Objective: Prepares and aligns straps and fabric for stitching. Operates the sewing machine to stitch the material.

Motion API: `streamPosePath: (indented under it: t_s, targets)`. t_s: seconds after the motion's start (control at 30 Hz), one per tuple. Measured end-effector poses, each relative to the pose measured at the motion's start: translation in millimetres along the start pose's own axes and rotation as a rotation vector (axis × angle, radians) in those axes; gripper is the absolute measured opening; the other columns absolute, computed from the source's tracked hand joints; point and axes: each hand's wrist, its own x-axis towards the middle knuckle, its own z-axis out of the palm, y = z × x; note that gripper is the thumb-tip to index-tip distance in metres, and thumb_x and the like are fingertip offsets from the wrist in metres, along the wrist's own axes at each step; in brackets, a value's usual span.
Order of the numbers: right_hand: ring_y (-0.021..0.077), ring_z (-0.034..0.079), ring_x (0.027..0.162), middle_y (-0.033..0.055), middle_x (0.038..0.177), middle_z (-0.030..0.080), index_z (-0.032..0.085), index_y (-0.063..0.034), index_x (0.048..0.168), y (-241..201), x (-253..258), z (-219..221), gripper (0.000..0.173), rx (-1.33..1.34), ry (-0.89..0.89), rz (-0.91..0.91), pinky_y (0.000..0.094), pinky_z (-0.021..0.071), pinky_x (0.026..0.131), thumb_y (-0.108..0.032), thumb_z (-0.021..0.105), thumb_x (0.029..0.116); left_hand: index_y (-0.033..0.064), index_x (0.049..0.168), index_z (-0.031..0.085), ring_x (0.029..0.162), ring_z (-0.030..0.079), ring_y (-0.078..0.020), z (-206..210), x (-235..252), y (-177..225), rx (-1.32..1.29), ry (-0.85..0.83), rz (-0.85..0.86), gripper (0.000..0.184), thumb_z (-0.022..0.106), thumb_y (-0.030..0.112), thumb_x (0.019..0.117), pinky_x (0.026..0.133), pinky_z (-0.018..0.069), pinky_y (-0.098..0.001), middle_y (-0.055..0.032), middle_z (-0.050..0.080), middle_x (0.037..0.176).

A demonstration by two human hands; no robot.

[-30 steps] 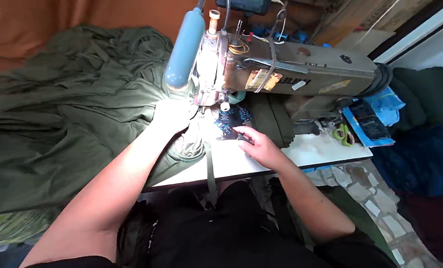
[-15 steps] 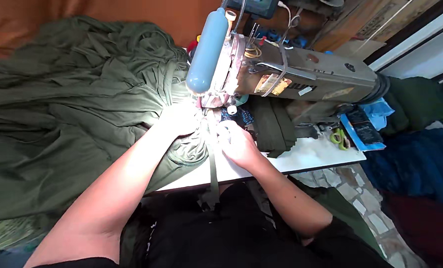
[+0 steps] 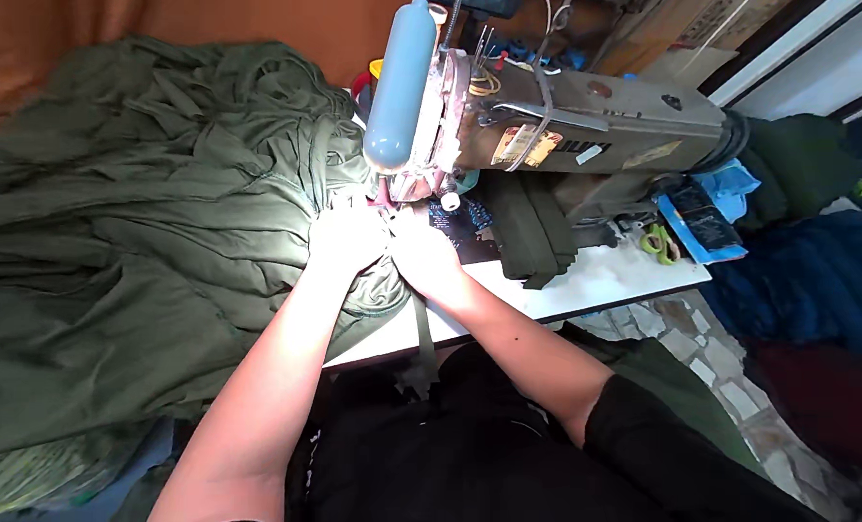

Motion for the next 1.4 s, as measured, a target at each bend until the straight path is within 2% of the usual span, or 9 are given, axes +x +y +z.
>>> streamPosePath:
  t_s: [0.3,0.47,0.57,0.67,0.8,0.93,1.03,1.17,1.4]
  targets:
    - [0.0365,0.066,0.116,0.0215,0.13,0.065,0.065,-0.0009,0.133,5,7,15,0.034,-0.085,0.112,-0.099,0.0498,0.056,0.089,-0.01,0.046,0.1052,0.0058,0.162,0.022,0.122,0.06,-0.0477,8,1,-4,-0.101,0.082,-0.027,0.088,0.056,0.053,0.0957,0.09,0.0516,-0.0653,-0.0251,0.039,0.158]
    - [0.0256,0.071,0.109,0.0182,0.123,0.071,0.064,0.001,0.134,45,-51,10,0.037,0.433,0.324,-0.069,0.0419,0.0571,0.094,-0.014,0.058,0.1015,0.0014,0.157,0.03,0.119,0.061,-0.0507,7,13,-14,-0.164,0.134,-0.022,0.085,0.062,0.047,0.0931,0.089,0.0516,-0.0672,-0.0303,0.043,0.152]
    - [0.0075,0.05,0.053,0.0044,0.078,0.058,0.058,-0.007,0.114,68,-87,12,0.02,0.957,0.207,0.123,0.0229,0.0456,0.048,-0.015,0.06,0.0963,-0.0039,0.139,0.054,0.126,0.056,-0.0474,0,18,-22,-0.355,0.298,-0.004,0.048,0.051,0.028,0.1033,0.102,0.0454,-0.0632,-0.032,0.055,0.138]
    - [0.0016,0.044,0.043,-0.0068,0.059,0.041,0.05,-0.0111,0.109,82,-106,9,0.02,1.307,0.108,0.23,0.0188,0.0483,0.046,-0.024,0.034,0.109,-0.0054,0.125,0.066,0.124,0.06,-0.0363,-7,-7,-28,-0.45,0.496,0.187,0.035,0.046,0.015,0.104,0.107,0.0446,-0.0462,-0.0276,0.063,0.129]
    - [0.0087,0.059,0.051,-0.0032,0.062,0.052,0.043,-0.0028,0.128,87,-114,2,0.028,1.379,0.075,0.217,0.0291,0.0582,0.056,-0.008,0.033,0.1023,-0.005,0.083,0.067,0.092,0.066,-0.0435,-3,-69,-35,-0.183,0.466,0.645,0.039,0.043,0.02,0.1003,0.08,0.0488,-0.0593,-0.0254,0.067,0.088]
    - [0.0121,0.062,0.07,0.0108,0.09,0.064,0.062,0.0084,0.108,60,-118,4,0.025,0.963,-0.01,-0.109,0.0308,0.0546,0.064,0.006,0.052,0.0853,-0.0012,0.102,0.075,0.097,0.066,-0.0465,18,-98,-48,0.05,0.164,0.737,0.03,0.057,0.02,0.0901,0.084,0.0467,-0.0675,-0.0236,0.069,0.098]
    - [0.0244,0.069,0.092,0.0155,0.101,0.071,0.073,0.003,0.101,40,-121,8,0.02,0.639,-0.129,-0.459,0.0436,0.0573,0.08,0.008,0.059,0.0869,-0.0017,0.083,0.07,0.084,0.066,-0.0437,16,-100,-44,0.068,0.139,0.727,0.013,0.064,0.008,0.0881,0.076,0.0471,-0.0648,-0.0204,0.065,0.081]
    - [0.0389,0.068,0.106,0.0233,0.112,0.069,0.069,0.0041,0.114,66,-107,-7,0.025,0.405,-0.188,-0.172,0.0593,0.0526,0.09,-0.004,0.049,0.1014,-0.0006,0.079,0.064,0.074,0.063,-0.0393,-39,-115,-23,0.122,0.005,0.596,0.022,0.054,0.012,0.0943,0.068,0.0464,-0.0605,-0.0174,0.059,0.071]
    - [0.0154,0.061,0.076,0.0195,0.115,0.066,0.061,0.0052,0.134,44,-52,-29,0.04,0.907,0.108,-0.305,0.0303,0.0508,0.065,0.002,0.051,0.0953,0.0044,0.074,0.057,0.067,0.056,-0.0246,-99,-115,20,0.157,-0.167,0.652,0.022,0.057,0.005,0.0955,0.059,0.0423,-0.0467,-0.009,0.054,0.074]
